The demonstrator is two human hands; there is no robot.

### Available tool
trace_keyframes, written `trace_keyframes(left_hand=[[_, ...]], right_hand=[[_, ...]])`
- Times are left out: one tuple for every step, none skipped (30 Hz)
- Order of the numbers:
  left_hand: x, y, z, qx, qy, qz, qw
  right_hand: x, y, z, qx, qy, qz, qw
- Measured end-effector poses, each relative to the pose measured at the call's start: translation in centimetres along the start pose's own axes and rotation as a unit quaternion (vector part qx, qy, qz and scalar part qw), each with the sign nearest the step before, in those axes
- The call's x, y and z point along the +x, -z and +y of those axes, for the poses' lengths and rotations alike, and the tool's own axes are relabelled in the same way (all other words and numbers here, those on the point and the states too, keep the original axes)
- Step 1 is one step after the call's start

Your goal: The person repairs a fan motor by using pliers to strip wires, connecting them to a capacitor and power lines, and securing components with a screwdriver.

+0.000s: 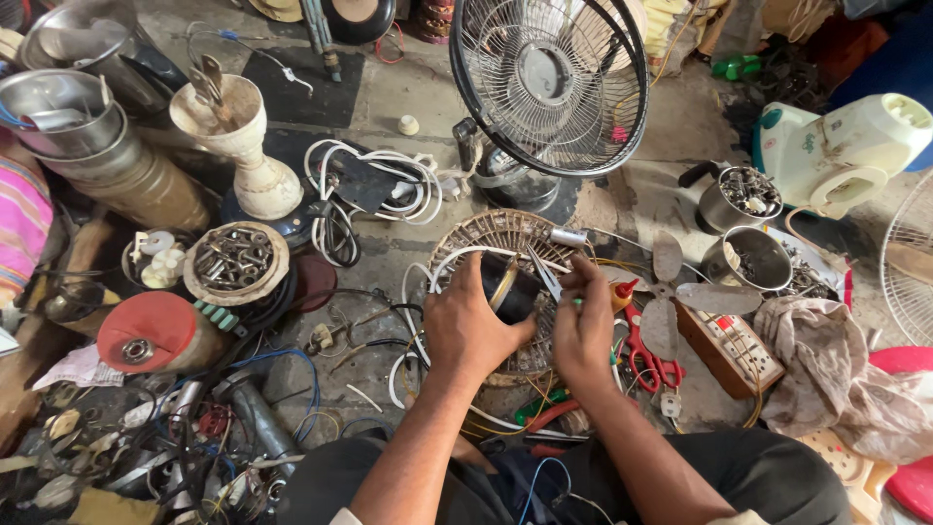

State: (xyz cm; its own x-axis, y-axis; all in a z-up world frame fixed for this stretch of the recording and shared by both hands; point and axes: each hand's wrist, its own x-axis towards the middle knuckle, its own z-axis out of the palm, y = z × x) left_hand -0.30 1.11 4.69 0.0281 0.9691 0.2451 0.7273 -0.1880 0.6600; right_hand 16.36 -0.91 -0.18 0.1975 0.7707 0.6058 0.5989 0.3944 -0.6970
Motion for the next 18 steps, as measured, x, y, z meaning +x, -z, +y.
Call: trace_keyframes(left_hand=[[0.0,0.0,0.0,-0.002,0.001,-0.002,1.0],[0.0,-0.1,0.0,-0.004,0.001,-0.003,1.0],[-0.1,-0.1,0.0,-0.006,-0.009,0.013,1.0],[-0.2,-0.2,-0.1,-0.008,-0.019,0.029,0.999],[-0.1,-0.2,-0.1,-0.01,-0.029,0.048,0.998],[0.0,-0.3,0.0,-0.011,-0.021,0.033,0.999],[0.0,-0.3,-0.1,-0.009,-0.011,0.017,1.0],[-0.1,-0.2,-0.2,-0.007,-0.001,0.002,1.0],[-0.2,-0.2,-0.2,-0.009,-0.007,0.015,1.0],[-0.3,-0.3,-0.1,-0.01,-0.012,0.028,0.999],[-0.1,-0.3,0.0,-0.012,-0.02,0.043,0.999],[0.0,-0.3,0.0,-0.014,-0.017,0.033,0.999],[-0.1,-0.2,-0.1,-0.014,-0.011,0.023,1.0],[-0.1,-0.1,-0.2,-0.014,-0.004,0.014,1.0],[-0.3,-0.2,-0.2,-0.013,-0.012,0.025,1.0],[-0.4,-0.2,-0.3,-0.011,-0.02,0.036,0.999],[-0.1,-0.2,-0.2,-0.011,-0.03,0.05,0.998],[0.1,-0.3,-0.1,-0.016,-0.021,0.036,0.999]], right_hand=[[0.1,0.3,-0.3,0.012,-0.052,-0.064,0.997],[0.3,0.6,-0.6,0.024,-0.102,-0.129,0.986],[0.3,1.0,-0.8,0.035,-0.152,-0.192,0.969],[0.3,1.3,-1.1,0.004,-0.114,-0.157,0.981],[0.5,1.4,-1.2,-0.027,-0.073,-0.121,0.99],[0.7,1.5,-1.2,-0.057,-0.03,-0.086,0.994],[0.9,1.5,-1.1,-0.024,-0.05,-0.14,0.989],[1.3,1.5,-0.8,0.009,-0.07,-0.194,0.978],[1.4,1.8,-0.5,0.039,-0.09,-0.246,0.964],[1.2,1.8,-0.4,0.027,-0.082,-0.213,0.973],[1.3,1.5,-0.1,0.016,-0.071,-0.179,0.981],[1.4,1.4,0.1,0.005,-0.06,-0.145,0.988],[1.6,1.4,0.4,0.048,-0.082,-0.19,0.977],[2.0,1.5,0.8,0.092,-0.102,-0.234,0.962],[1.9,1.9,1.1,0.133,-0.127,-0.277,0.943],[1.8,2.0,1.2,0.11,-0.112,-0.249,0.956],[2.3,1.9,1.4,0.087,-0.093,-0.219,0.967],[2.8,1.9,1.4,0.063,-0.074,-0.188,0.977]])
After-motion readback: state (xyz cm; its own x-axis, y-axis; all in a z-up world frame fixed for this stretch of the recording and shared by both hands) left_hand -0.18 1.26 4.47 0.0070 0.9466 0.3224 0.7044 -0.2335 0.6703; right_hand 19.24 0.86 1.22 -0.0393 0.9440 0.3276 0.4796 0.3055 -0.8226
